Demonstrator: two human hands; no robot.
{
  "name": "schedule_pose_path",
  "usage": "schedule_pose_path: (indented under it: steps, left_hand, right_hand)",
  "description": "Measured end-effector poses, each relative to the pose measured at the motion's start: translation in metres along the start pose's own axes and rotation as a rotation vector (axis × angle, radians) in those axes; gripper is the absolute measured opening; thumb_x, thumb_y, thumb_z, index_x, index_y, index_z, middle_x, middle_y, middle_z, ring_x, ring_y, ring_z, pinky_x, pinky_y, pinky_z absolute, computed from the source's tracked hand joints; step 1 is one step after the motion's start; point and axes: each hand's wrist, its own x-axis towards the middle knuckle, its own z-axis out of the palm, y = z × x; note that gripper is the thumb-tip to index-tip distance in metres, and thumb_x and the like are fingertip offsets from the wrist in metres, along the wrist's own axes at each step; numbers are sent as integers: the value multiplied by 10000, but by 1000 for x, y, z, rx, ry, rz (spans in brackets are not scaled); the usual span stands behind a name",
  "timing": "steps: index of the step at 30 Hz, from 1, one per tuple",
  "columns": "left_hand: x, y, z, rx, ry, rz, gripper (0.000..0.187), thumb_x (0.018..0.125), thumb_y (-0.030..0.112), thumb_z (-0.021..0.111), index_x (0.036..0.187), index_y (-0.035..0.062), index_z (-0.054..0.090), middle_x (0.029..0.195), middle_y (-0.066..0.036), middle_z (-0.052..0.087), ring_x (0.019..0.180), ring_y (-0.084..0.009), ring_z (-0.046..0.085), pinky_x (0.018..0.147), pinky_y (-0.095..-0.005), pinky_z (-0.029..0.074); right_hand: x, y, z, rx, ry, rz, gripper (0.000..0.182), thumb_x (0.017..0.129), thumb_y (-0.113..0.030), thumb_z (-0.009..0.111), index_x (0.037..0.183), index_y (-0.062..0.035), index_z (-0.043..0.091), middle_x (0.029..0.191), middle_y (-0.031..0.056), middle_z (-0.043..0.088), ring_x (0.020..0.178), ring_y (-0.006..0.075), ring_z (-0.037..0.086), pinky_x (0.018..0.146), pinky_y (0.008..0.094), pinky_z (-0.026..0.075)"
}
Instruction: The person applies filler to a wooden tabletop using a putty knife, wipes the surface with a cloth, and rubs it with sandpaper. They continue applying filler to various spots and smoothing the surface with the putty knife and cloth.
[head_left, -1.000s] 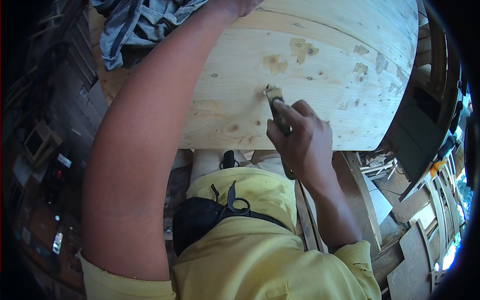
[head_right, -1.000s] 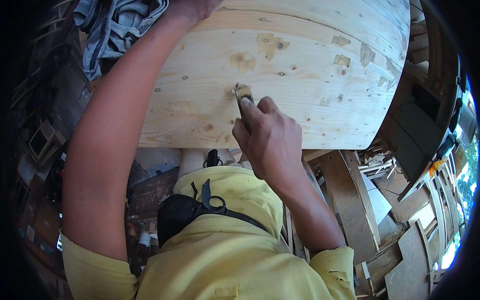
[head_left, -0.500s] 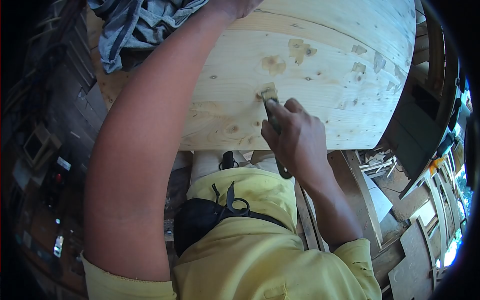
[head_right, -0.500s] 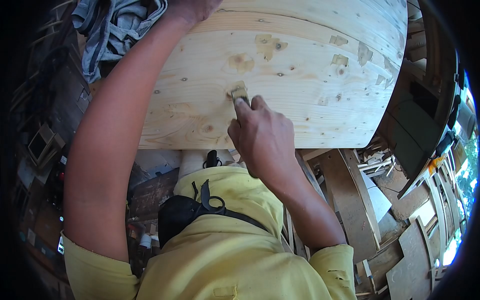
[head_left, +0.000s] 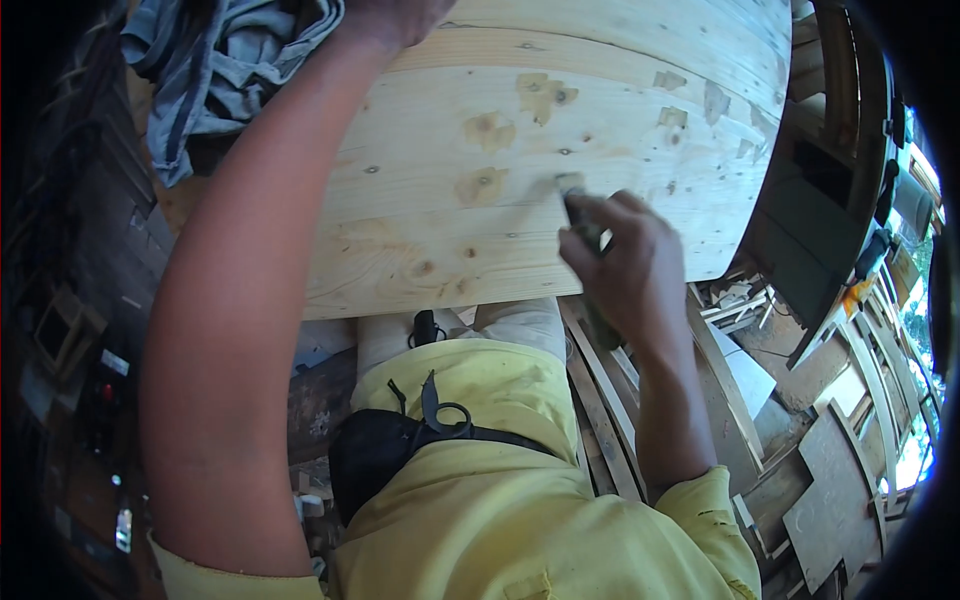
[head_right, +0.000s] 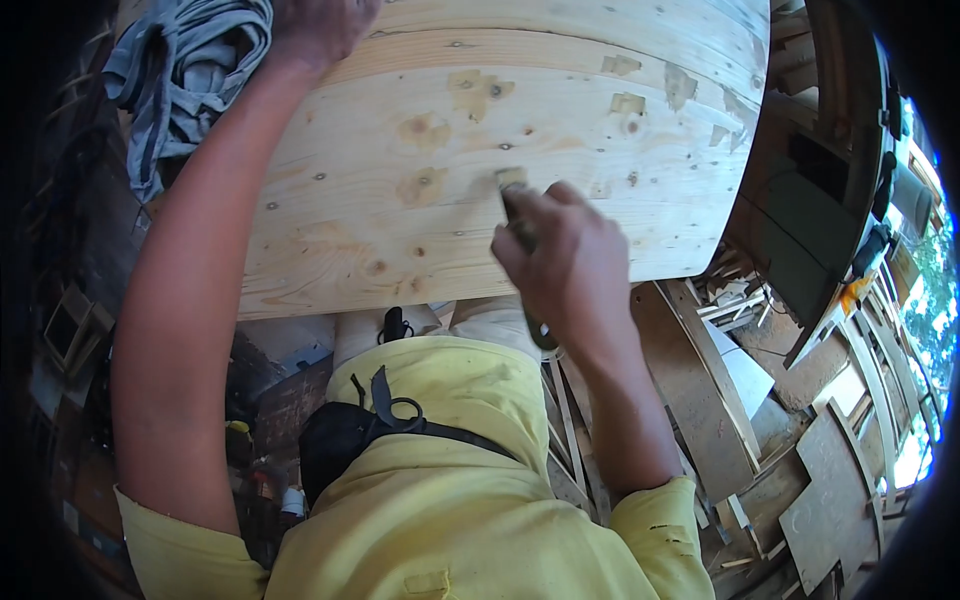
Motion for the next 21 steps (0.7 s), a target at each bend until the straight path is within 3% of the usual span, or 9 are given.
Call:
schedule_pose_path:
  steps: [4,10,16,18,21]
  left_hand:
    - [1,0,-2,13,-23,-7,512,1025,401,457,1404,63,517,1522,-184,423,1455,-385,315,1212,-570,160]
    - [1,-1,0,26,-30,-5,512,1030,401,445,1410,65,511,1531,-178,415,1460,-375,312,1215,-557,160]
    - [2,0,-5,14,-67,-8,512,1035,400,438,1420,68,502,1534,-176,413,1462,-373,310,1218,-548,160]
    - [1,0,-5,21,-63,-2,511,1037,399,435,1422,68,500,1534,-176,412,1464,-372,310,1218,-546,160]
    - [1,0,-4,29,-53,6,510,1040,396,428,1424,68,498,1534,-179,412,1466,-370,308,1218,-543,161]
  right_hand:
    - [20,11,-15,26,71,50,298,800,-205,715,1062,-71,761,882,126,685,735,332,681,706,423,544]
    - [24,21,-1,-19,140,-47,305,803,-222,716,1074,-88,760,860,129,673,742,332,675,703,427,539]
    - [27,22,-14,23,94,10,316,829,-217,706,1113,-83,742,860,128,675,731,326,683,691,430,544]
    - [32,30,-5,-37,208,-109,311,833,-216,701,1109,-80,743,854,127,671,736,327,683,692,434,543]
    - [21,24,-4,-44,117,-51,307,831,-208,695,1103,-74,742,837,136,660,744,339,679,699,443,540]
